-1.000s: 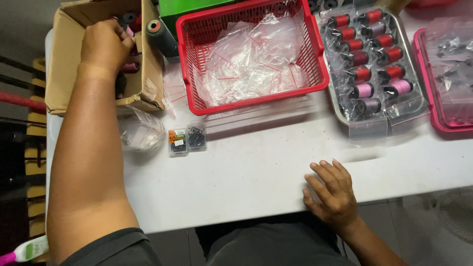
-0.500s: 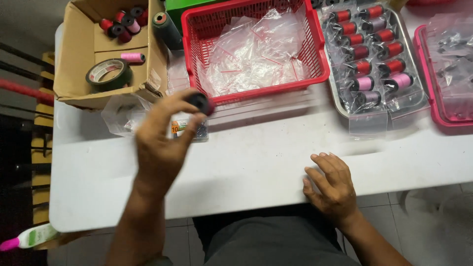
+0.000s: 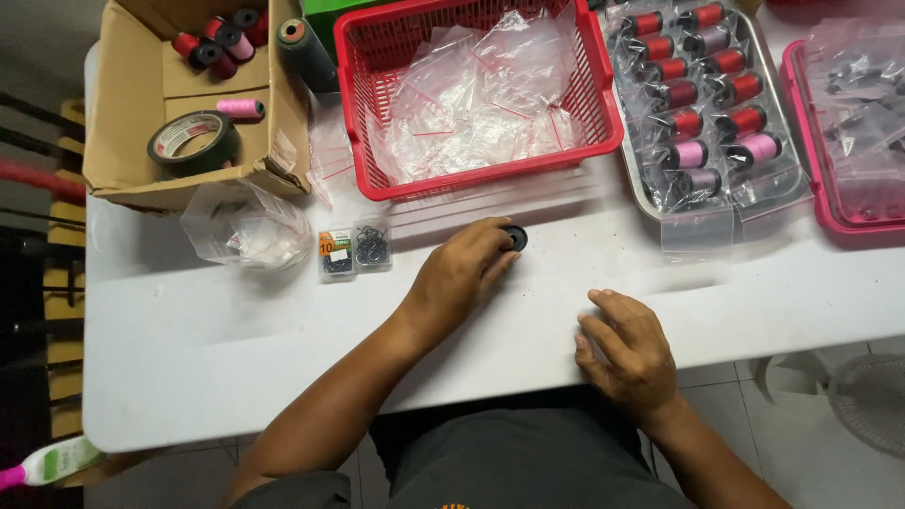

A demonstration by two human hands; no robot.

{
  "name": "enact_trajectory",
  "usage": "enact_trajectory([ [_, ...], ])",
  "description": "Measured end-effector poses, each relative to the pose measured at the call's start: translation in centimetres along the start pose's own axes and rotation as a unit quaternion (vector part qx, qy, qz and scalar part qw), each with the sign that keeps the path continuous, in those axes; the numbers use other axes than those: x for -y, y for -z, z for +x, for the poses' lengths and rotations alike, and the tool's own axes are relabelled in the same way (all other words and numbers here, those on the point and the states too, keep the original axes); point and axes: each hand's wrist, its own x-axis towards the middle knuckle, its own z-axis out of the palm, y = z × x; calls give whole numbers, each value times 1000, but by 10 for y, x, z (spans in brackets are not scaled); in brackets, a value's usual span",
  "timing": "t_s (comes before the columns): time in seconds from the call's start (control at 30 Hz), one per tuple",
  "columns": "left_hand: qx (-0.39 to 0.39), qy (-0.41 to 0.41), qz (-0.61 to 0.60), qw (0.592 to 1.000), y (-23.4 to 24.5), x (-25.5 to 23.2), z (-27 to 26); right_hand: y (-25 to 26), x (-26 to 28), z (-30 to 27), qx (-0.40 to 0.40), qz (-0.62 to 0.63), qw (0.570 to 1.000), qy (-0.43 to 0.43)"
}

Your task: Packaging small spools of fishing line or thread into individual plastic bags.

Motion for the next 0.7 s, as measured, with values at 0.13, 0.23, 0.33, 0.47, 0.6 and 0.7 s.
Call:
enact_trajectory([
  [0.13,26,0,-46,999,-1,8,-1,8,5,11,21,21,999,16],
  [0.23,30,-20,-84,996,-1,12,-2,12,8,15,38,37,998,27],
  [0.33,14,-25,-71,997,-3,17,-3,13,8,20,36,56,997,27],
  [0.47,21,11,-109,994,6,11,-4,26,6,59,16,74,994,77],
  [0.6,17,9,-79,997,11,3,-9,26,13,151,-28,83,989,121],
  [0.7,4,-15,-62,998,42,-32,-25,-18,4,216,13,92,983,157],
])
